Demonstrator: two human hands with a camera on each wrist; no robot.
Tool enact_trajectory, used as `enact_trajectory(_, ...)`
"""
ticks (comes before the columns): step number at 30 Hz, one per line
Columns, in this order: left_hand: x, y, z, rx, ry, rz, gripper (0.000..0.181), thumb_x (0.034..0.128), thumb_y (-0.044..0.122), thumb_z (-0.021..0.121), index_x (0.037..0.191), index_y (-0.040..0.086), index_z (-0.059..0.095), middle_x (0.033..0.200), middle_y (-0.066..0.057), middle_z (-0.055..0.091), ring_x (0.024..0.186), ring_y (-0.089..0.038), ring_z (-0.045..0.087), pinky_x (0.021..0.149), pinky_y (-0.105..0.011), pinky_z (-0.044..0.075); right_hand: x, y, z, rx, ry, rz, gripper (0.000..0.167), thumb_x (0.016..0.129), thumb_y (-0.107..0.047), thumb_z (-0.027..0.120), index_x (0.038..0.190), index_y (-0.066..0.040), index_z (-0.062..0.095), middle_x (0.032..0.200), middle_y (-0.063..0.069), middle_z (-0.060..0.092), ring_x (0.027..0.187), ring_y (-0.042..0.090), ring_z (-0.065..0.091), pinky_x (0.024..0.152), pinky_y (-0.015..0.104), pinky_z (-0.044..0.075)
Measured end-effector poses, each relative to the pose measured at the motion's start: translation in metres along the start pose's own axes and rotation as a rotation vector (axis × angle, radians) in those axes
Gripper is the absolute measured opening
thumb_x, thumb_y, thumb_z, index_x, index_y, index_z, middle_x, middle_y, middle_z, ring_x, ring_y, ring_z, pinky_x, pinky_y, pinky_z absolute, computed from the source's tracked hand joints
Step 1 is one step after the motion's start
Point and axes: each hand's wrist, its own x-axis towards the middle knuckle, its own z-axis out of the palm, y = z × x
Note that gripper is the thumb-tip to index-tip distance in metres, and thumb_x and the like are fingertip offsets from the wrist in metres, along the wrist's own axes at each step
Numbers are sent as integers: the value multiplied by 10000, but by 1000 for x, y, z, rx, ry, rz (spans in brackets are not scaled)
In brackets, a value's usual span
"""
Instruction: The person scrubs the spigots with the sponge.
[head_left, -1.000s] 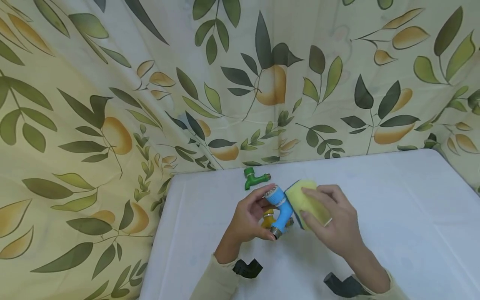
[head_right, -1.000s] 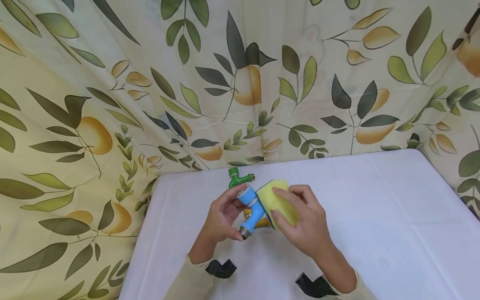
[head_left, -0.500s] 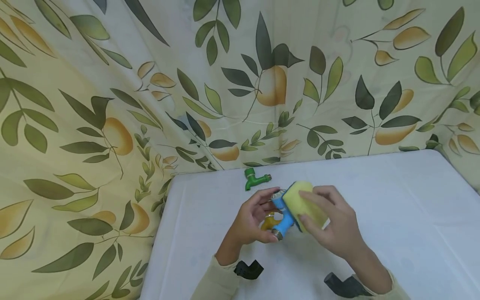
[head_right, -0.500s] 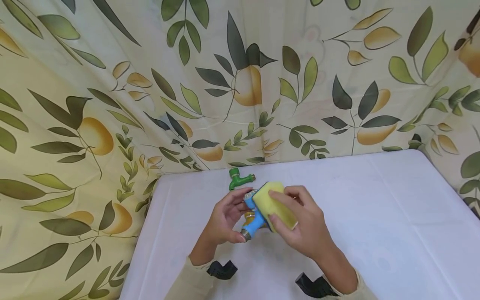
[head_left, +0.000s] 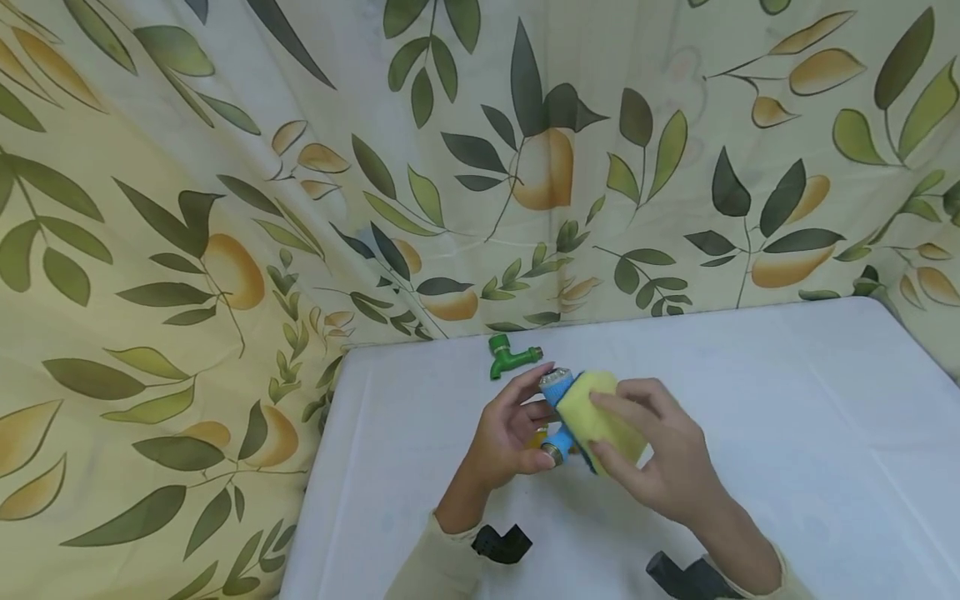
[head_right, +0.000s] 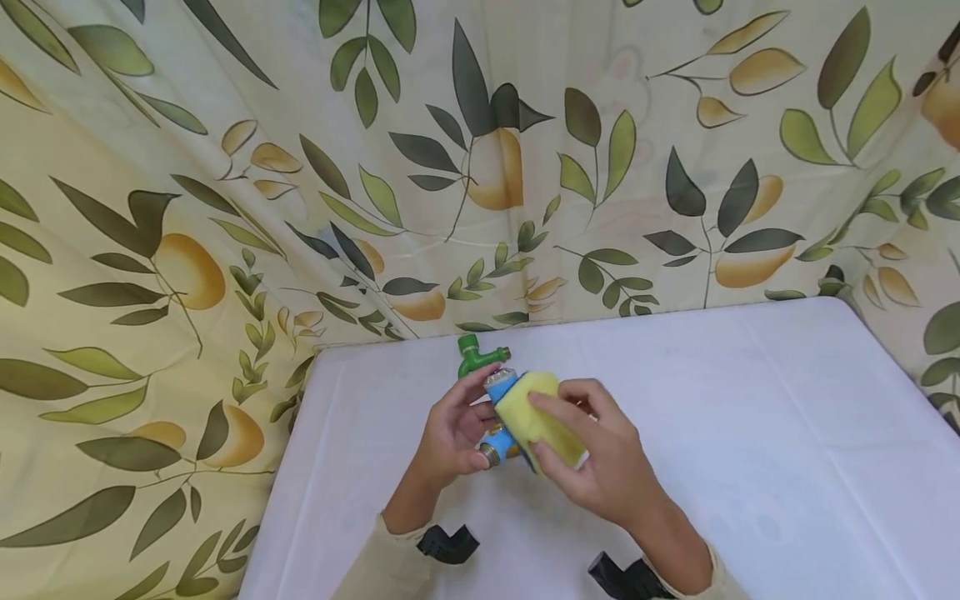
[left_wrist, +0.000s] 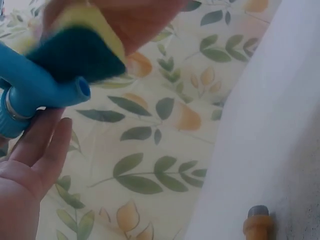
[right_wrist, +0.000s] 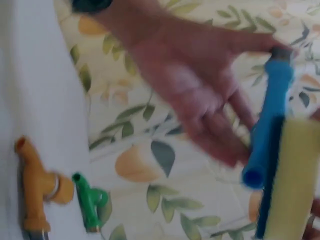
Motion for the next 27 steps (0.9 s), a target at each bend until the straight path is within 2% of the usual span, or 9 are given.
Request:
enact_trajectory(3, 1, 0, 1, -37, 9, 1, 1075, 868, 491, 787, 1580, -61, 201, 1433, -15, 509, 1223, -97, 638, 1070, -289, 514, -1, 0, 0, -30, 10, 43, 456, 836, -328, 769, 1244, -133, 714, 1104, 64, 612, 1001, 56, 530, 817, 60, 443)
enact_trajectory(7, 2, -1, 2, -66, 29, 33, 1071, 870, 465, 794, 1559, -91, 191, 1421, -28, 491, 1220, -114, 637, 1065, -295, 517, -4, 0, 2, -3, 16, 1, 451, 873, -365, 732, 1237, -100, 718, 1093, 98, 617, 971, 74, 540, 768, 93, 469)
enact_trajectory(9, 2, -1, 2, -88, 86, 18, 1019, 864, 453, 806, 1525, -78, 240, 1403, -52, 486, 1210, -131, 643, 1051, -294, 526, -4, 1, 3, -31, 48, 26, 452, 885, -366, 710, 1244, -90, 717, 1090, 132, 609, 972, 81, 533, 780, 81, 457)
enact_trajectory(11, 3, -1, 4, -140, 169, -17, 983, 848, 459, 819, 1495, -22, 258, 1376, -77, 483, 1202, -166, 650, 1022, -282, 540, -4, 2, 4, -88, 97, 102, 455, 866, -311, 714, 1265, -93, 706, 1100, 162, 596, 995, 76, 516, 804, 54, 420)
enact_trajectory(14, 5, 0, 6, -306, 294, -69, 896, 827, 476, 833, 1428, 110, 280, 1327, -78, 484, 1232, -268, 644, 1048, -341, 535, -7, 2, 8, -121, 165, 191, 513, 787, -201, 728, 1287, -89, 692, 1107, 195, 580, 1033, 70, 498, 826, 50, 377)
enact_trajectory(17, 8, 0, 10, -434, 360, -85, 815, 835, 500, 818, 1380, 168, 310, 1317, -78, 488, 1263, -335, 627, 1077, -401, 518, -9, 0, 14, -117, 193, 182, 519, 800, -218, 712, 1297, -73, 677, 1101, 210, 571, 1035, 95, 502, 838, 56, 371)
enact_trajectory(18, 9, -1, 12, -463, 363, -80, 790, 847, 500, 808, 1371, 167, 319, 1319, -75, 489, 1272, -354, 620, 1100, -439, 495, -9, 0, 16, -112, 204, 175, 520, 806, -223, 705, 1300, -64, 672, 1098, 220, 567, 1039, 96, 503, 853, 62, 376)
enact_trajectory(21, 10, 0, 17, -477, 366, -90, 751, 865, 518, 783, 1364, 177, 338, 1310, -62, 499, 1271, -339, 627, 1099, -439, 492, -9, 1, 20, -115, 222, 172, 506, 845, -259, 676, 1303, -44, 658, 1094, 234, 552, 1049, 93, 501, 893, 46, 369)
enact_trajectory(27, 11, 0, 20, -460, 390, -102, 771, 843, 491, 814, 1357, 183, 329, 1294, -43, 504, 1265, -313, 633, 1104, -418, 491, -7, 2, 20, -123, 227, 124, 486, 889, -346, 646, 1265, -40, 681, 1080, 226, 573, 1028, 95, 511, 869, 41, 407)
